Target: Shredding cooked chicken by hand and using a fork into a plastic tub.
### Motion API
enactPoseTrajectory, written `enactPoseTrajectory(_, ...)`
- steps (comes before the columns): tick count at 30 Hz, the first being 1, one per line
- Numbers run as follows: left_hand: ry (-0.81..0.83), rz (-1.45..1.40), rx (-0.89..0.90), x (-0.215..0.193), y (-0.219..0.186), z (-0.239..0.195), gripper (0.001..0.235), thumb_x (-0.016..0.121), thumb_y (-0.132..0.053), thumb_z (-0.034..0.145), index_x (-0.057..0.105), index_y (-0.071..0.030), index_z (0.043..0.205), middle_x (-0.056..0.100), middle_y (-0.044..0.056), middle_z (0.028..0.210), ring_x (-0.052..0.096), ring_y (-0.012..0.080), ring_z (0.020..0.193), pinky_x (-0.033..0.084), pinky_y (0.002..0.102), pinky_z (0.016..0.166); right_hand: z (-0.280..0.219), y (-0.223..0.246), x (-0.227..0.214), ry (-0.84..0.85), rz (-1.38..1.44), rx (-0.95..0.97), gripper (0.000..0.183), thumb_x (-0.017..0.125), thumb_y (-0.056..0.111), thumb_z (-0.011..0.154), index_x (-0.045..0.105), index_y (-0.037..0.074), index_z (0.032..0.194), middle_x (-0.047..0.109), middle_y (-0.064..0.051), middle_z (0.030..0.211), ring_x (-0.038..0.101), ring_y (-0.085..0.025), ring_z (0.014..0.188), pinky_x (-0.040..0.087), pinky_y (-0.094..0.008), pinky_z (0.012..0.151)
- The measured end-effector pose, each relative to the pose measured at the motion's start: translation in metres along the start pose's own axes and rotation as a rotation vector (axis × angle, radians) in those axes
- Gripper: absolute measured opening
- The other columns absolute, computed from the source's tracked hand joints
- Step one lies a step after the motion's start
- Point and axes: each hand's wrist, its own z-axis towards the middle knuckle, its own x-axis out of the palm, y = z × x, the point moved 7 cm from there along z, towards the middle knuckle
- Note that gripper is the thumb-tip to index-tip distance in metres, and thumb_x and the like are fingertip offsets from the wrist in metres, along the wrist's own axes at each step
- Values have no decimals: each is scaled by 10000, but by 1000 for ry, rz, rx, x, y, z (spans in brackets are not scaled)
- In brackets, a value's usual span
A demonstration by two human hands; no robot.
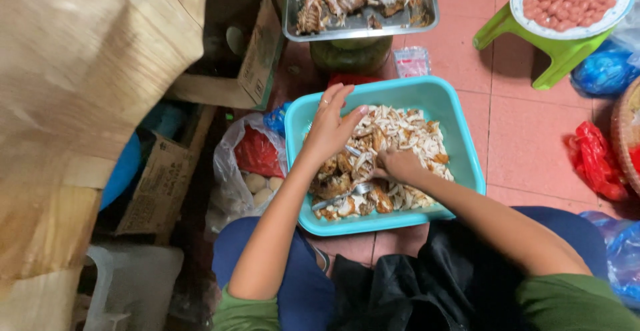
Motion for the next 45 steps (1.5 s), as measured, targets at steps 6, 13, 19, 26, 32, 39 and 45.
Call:
enactPoseTrajectory(6, 23, 12, -20, 7, 5, 5, 621, 689, -367, 969, 525, 23, 1424, 371, 356, 1497, 541, 536, 1257, 557, 545, 982, 27, 1, 56, -207, -226, 11, 329, 561, 396, 942, 535, 106, 1095, 646, -51, 901, 753, -288, 788, 593, -478, 596)
enactPoseTrajectory(13, 46, 4, -73, -8, -3, -4, 621, 658, -384, 984, 516, 18, 1435, 352, 336, 1523, 520, 515, 1298, 547, 541, 992, 40, -12, 22, -126, -58, 156, 225, 464, 304, 966, 601, 132, 1015, 709, -58, 871, 776, -303, 837, 600, -498, 636)
enactPoseTrajectory(19, 27, 12, -109, -13, 9, -10, 588, 674, -356, 976, 544, 23, 1406, 383, 339, 1505, 530, 513, 1290, 570, 523, 968, 30, -36, -53, 86, 171, 155, 342, 733, 426, 852, 764, 131, 1021, 764, -183, 952, 753, -407, 982, 604, -544, 791)
enactPoseTrajectory(26, 124, 61, -61, 14, 9, -12, 592, 710, -338, 948, 548, -16, 1418, 496, 272, 1435, 573, 483, 1268, 547, 548, 1001, -56, -33, -222, -177, 188, -6, 339, 771, 346, 783, 714, 91, 998, 731, -162, 918, 733, -421, 948, 590, -538, 799)
enactPoseTrajectory(32, 187, 14, -147, 33, 10, -8, 644, 785, -345, 852, 579, -48, 1385, 613, 248, 1300, 618, 421, 1223, 513, 505, 1024, -121, -8, -312, -304, 375, -98, 279, 731, 287, 818, 651, 69, 972, 658, -163, 854, 699, -413, 888, 558, -535, 755)
enactPoseTrajectory(39, 155, -233, -303, 44, 36, -12, 280, 805, -178, 774, 781, -71, 1031, 733, 60, 821, 640, 114, 770, 558, 276, 684, -123, -24, -307, -348, 519, -85, 262, 736, 196, 850, 658, 60, 1061, 646, -134, 842, 696, -334, 809, 573, -445, 711)
enactPoseTrajectory(45, 132, -536, -401, 21, 8, -24, 267, 769, -144, 822, 767, -56, 1074, 709, -7, 863, 608, 46, 787, 533, 201, 691, -124, -36, -302, -390, 562, -100, 432, 725, 143, 922, 624, 34, 1328, 675, -203, 1138, 712, -336, 955, 607, -395, 729)
